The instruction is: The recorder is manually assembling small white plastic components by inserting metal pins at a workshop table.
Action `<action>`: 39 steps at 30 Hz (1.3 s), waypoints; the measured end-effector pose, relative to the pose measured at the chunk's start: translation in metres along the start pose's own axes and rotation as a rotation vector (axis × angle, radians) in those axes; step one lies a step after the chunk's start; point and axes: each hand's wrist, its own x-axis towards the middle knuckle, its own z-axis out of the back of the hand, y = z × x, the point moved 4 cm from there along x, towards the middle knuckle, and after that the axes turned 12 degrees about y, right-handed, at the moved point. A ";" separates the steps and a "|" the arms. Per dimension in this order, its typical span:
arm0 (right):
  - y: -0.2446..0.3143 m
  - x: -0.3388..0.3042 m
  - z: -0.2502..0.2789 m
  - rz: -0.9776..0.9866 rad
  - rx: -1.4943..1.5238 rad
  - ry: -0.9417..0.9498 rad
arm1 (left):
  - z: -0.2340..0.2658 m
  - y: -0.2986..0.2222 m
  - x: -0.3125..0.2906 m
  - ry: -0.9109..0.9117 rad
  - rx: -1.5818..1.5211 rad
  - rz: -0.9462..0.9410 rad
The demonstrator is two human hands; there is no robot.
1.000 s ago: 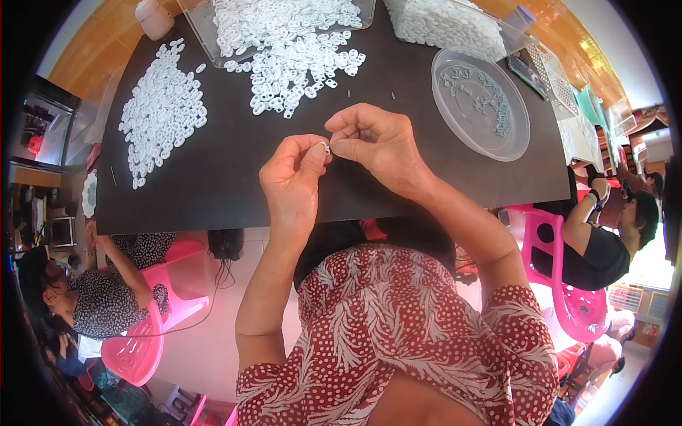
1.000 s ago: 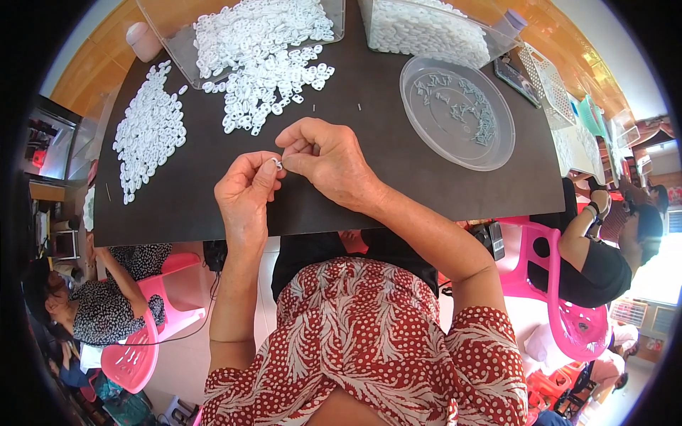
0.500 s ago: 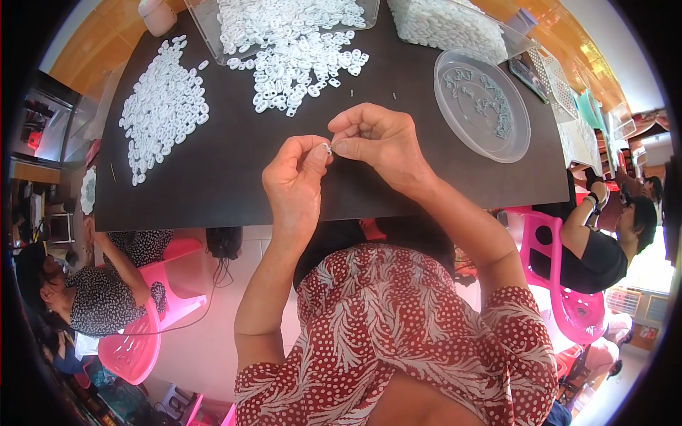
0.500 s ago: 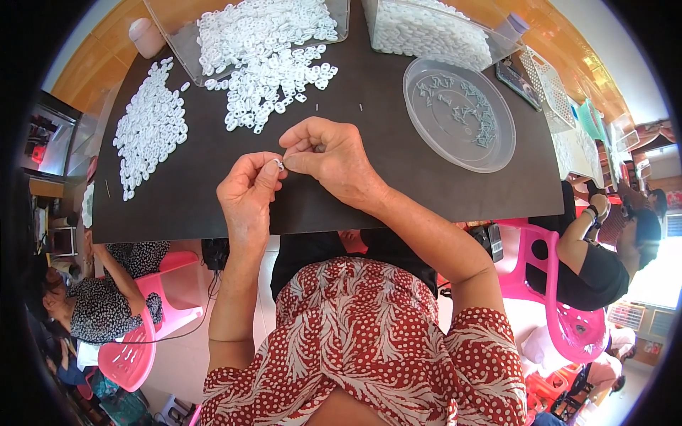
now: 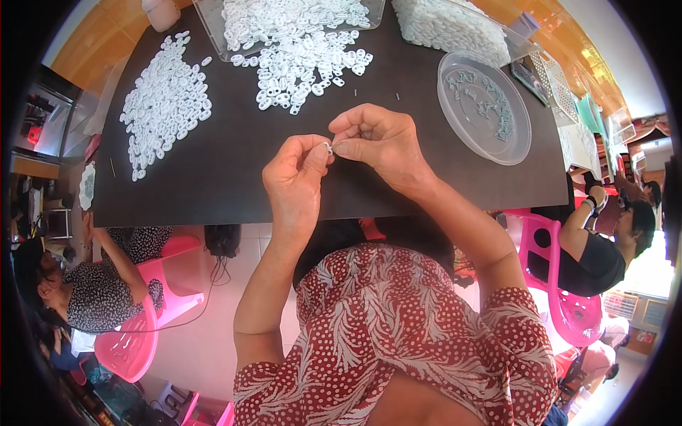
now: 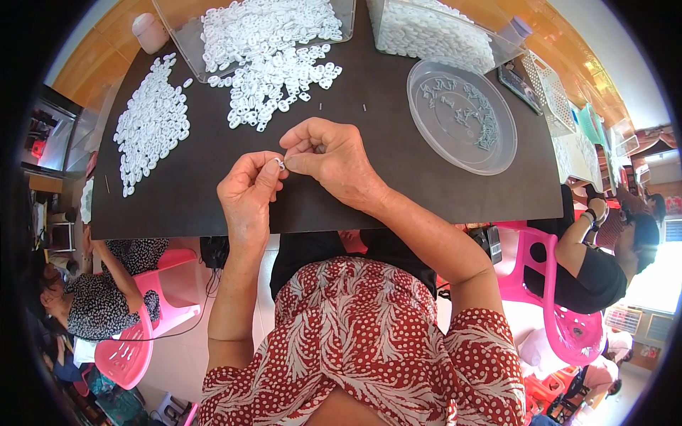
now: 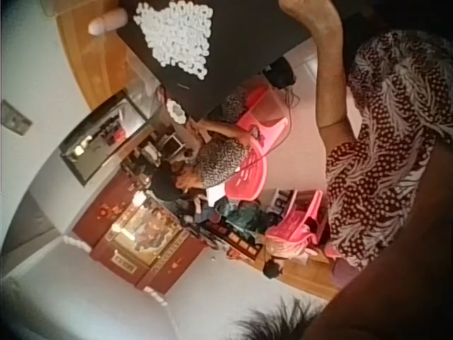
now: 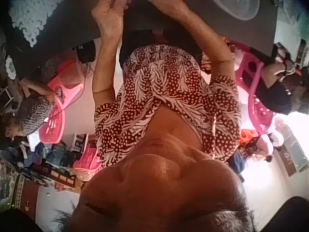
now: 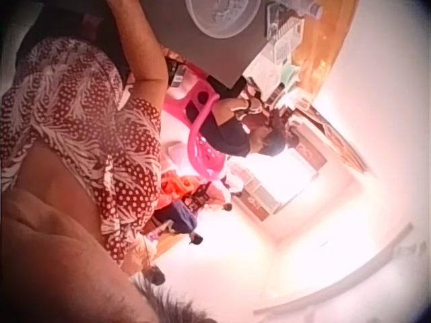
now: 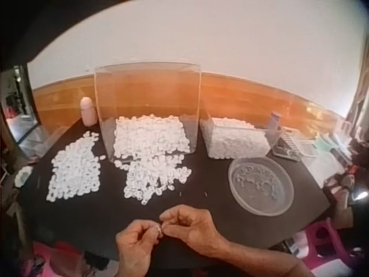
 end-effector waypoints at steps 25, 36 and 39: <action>-0.013 0.002 -0.008 0.042 -0.126 -0.017 | 0.001 0.010 -0.005 -0.113 0.058 -0.069; -0.011 0.000 -0.017 0.051 -0.236 -0.008 | -0.005 0.008 -0.008 -0.225 0.534 -0.293; -0.016 0.001 -0.021 0.077 -0.291 -0.033 | -0.006 0.010 -0.008 -0.259 0.540 -0.293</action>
